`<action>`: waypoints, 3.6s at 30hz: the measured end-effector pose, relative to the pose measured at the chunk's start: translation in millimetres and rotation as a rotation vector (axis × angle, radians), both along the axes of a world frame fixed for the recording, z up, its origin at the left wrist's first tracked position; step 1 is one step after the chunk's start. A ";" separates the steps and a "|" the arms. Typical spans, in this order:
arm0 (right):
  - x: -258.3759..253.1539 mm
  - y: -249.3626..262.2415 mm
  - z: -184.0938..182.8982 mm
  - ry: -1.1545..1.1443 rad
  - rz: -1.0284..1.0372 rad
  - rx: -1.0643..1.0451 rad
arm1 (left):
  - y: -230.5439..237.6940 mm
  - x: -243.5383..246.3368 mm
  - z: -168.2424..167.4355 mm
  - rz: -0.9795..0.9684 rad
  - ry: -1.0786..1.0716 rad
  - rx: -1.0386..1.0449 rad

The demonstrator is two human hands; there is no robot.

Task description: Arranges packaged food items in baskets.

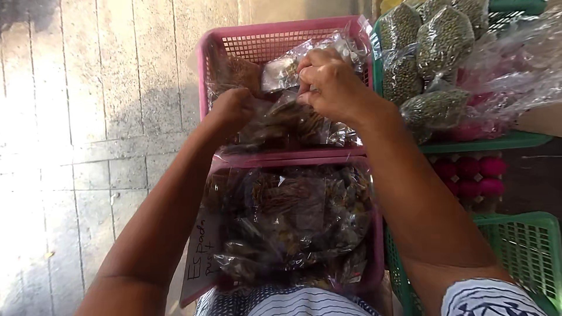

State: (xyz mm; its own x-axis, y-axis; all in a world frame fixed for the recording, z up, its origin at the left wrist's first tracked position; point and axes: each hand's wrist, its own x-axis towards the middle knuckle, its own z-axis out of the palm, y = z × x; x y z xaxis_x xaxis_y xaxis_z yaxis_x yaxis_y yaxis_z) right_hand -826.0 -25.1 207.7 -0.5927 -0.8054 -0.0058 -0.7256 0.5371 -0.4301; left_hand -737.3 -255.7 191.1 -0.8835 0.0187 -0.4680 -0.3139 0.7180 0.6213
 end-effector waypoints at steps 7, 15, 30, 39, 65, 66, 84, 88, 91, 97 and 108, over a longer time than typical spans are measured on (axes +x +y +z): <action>18.0 3.4 46.1 -0.220 -0.199 0.169 | -1.2 -1.1 6.4 0.007 -0.029 0.057; 18.9 -21.6 2.7 -0.460 -0.297 0.362 | 57.7 -11.3 37.3 -0.106 -0.085 -0.085; -31.1 9.4 -33.8 -0.505 -0.288 0.337 | 77.6 -23.4 -7.2 0.021 -0.270 0.480; -20.5 6.0 -20.6 -0.639 -0.172 0.569 | 70.9 9.8 -10.2 -0.189 -0.084 0.299; 37.6 -53.4 1.7 -0.034 0.235 0.124 | 53.6 137.3 68.6 -0.283 0.334 -0.190; 30.8 -41.4 14.2 -0.040 0.210 0.091 | 45.4 128.9 70.9 -0.246 0.310 -0.155; -32.6 65.7 27.2 -0.058 -0.163 0.256 | -48.4 30.5 44.9 0.116 0.311 -0.152; -35.6 42.6 24.0 0.001 -0.272 0.455 | -76.4 29.1 42.7 0.263 0.222 -0.245; -19.1 22.0 36.5 0.101 -0.374 0.423 | -70.2 26.2 28.7 0.157 0.141 -0.309; 32.8 -53.8 17.0 -0.178 -0.241 0.064 | -44.4 18.2 -5.5 0.144 0.204 -0.428; 38.6 -107.4 -51.1 -0.609 -0.591 0.179 | -56.9 55.0 16.7 0.411 0.428 0.043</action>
State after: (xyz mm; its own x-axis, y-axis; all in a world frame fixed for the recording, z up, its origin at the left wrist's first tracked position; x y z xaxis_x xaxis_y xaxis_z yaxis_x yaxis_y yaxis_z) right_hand -787.3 -132.5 156.5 -0.7662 -0.3234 -0.5553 0.0227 0.8500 -0.5263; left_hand -682.3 -312.7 207.8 -0.9325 -0.3534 -0.0748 -0.2756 0.5621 0.7798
